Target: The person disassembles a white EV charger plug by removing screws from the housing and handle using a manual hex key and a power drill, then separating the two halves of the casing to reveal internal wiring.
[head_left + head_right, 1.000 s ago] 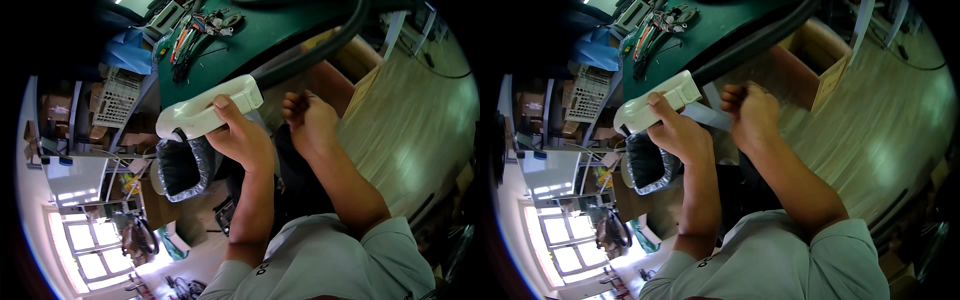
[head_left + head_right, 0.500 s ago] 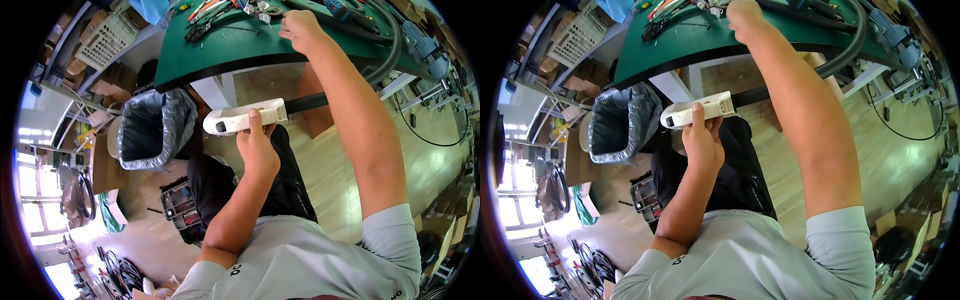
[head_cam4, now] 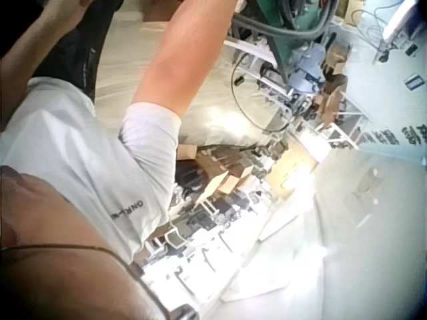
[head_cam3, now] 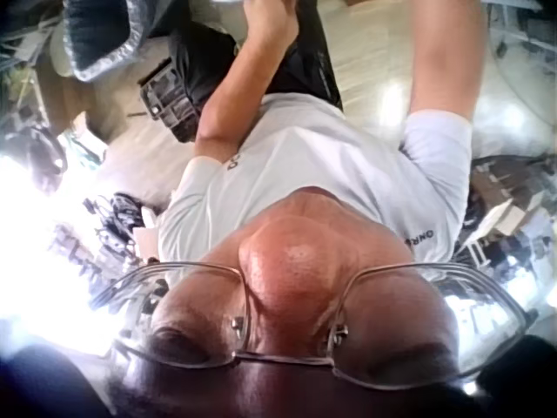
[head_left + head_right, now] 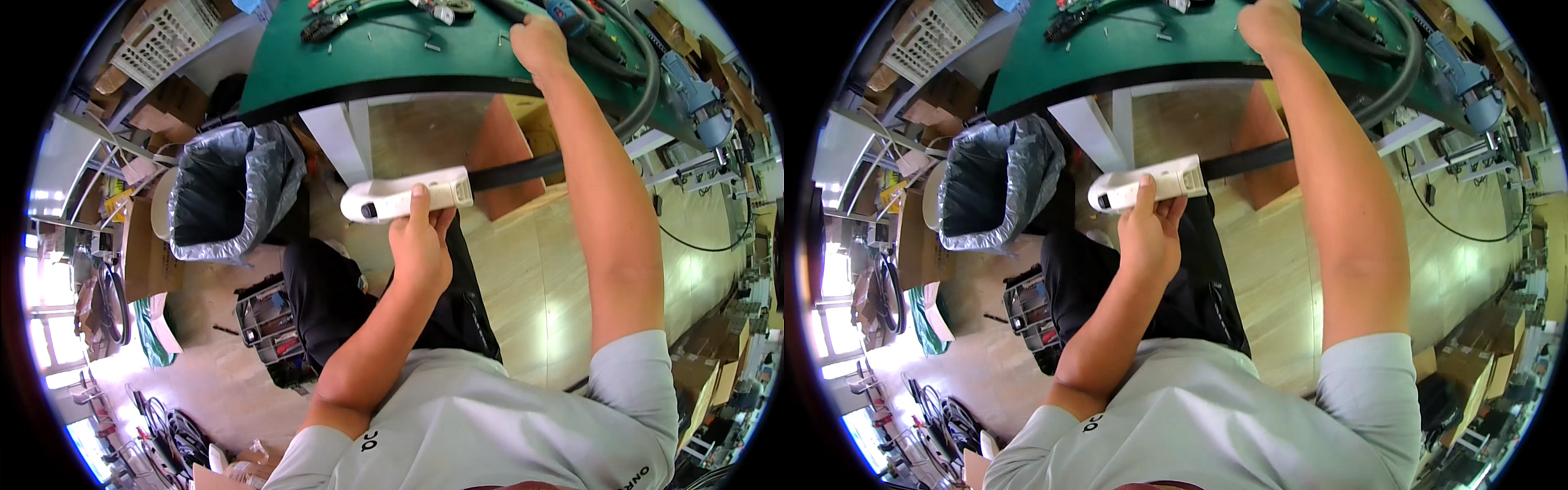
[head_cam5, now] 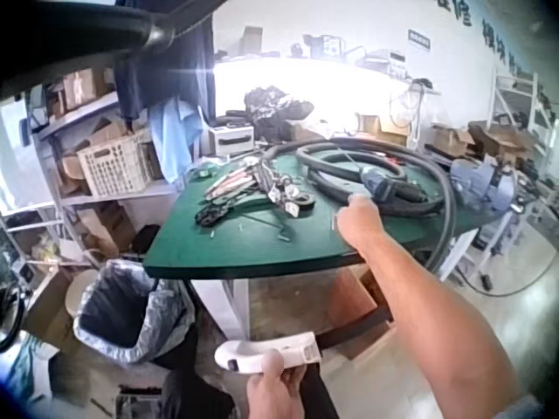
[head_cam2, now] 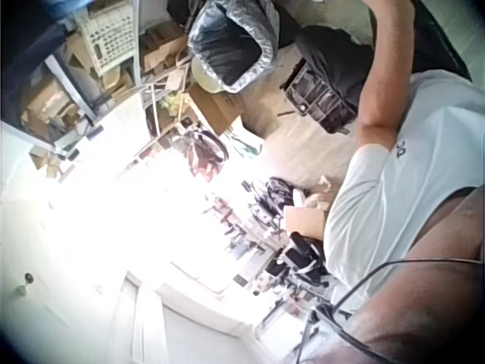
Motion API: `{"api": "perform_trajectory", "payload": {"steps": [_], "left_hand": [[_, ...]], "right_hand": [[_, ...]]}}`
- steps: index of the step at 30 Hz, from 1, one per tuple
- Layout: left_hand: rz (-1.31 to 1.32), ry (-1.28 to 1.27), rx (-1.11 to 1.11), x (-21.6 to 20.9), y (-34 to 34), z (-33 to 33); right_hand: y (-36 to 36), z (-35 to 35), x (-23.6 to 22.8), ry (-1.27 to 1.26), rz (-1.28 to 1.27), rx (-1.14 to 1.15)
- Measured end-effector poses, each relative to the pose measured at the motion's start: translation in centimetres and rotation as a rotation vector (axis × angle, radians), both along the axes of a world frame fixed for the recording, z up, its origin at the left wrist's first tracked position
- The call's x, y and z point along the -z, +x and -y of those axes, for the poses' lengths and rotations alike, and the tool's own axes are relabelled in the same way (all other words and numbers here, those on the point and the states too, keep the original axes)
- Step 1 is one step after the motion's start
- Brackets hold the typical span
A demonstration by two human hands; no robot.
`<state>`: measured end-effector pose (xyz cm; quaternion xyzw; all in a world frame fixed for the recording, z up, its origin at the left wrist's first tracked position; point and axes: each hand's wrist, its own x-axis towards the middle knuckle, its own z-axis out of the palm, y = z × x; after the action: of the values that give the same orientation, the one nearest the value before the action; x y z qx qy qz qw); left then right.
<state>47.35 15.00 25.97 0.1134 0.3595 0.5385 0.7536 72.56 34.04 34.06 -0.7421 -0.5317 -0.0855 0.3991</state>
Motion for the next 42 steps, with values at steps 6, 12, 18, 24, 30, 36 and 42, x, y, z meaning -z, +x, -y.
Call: {"api": "perform_trajectory", "payload": {"steps": [6, 12, 18, 24, 30, 36, 42], "left_hand": [[-0.005, 0.05, 0.001, -0.4, -1.2, -0.2], [-0.005, 0.059, 0.016, -0.7, -1.1, 0.0], [-0.005, 0.095, -0.006, -0.5, -1.0, 0.2], [-0.047, 0.135, 0.039, 0.5, -1.0, 0.2], [0.008, 0.137, 0.067, 1.0, -1.6, 0.8], [-0.044, 0.149, 0.183, 2.1, -4.7, 1.6], [0.29, -0.089, 0.074, 2.6, -6.7, 0.2]], "right_hand": [[-9.1, 13.5, -1.6, -0.376, -0.1, -0.568], [-9.4, 16.9, 1.7, -0.8, 0.321, -0.711], [-10.3, 16.2, 3.9, -0.511, 0.409, -0.782], [-10.1, 15.1, 3.9, -0.596, 0.137, -1.022], [-11.2, 15.0, 3.9, -0.514, 0.181, -1.065], [-12.2, 15.4, 3.0, -0.658, -0.226, -1.015], [-12.3, 15.4, 4.1, -0.502, -0.101, -1.067]]}}
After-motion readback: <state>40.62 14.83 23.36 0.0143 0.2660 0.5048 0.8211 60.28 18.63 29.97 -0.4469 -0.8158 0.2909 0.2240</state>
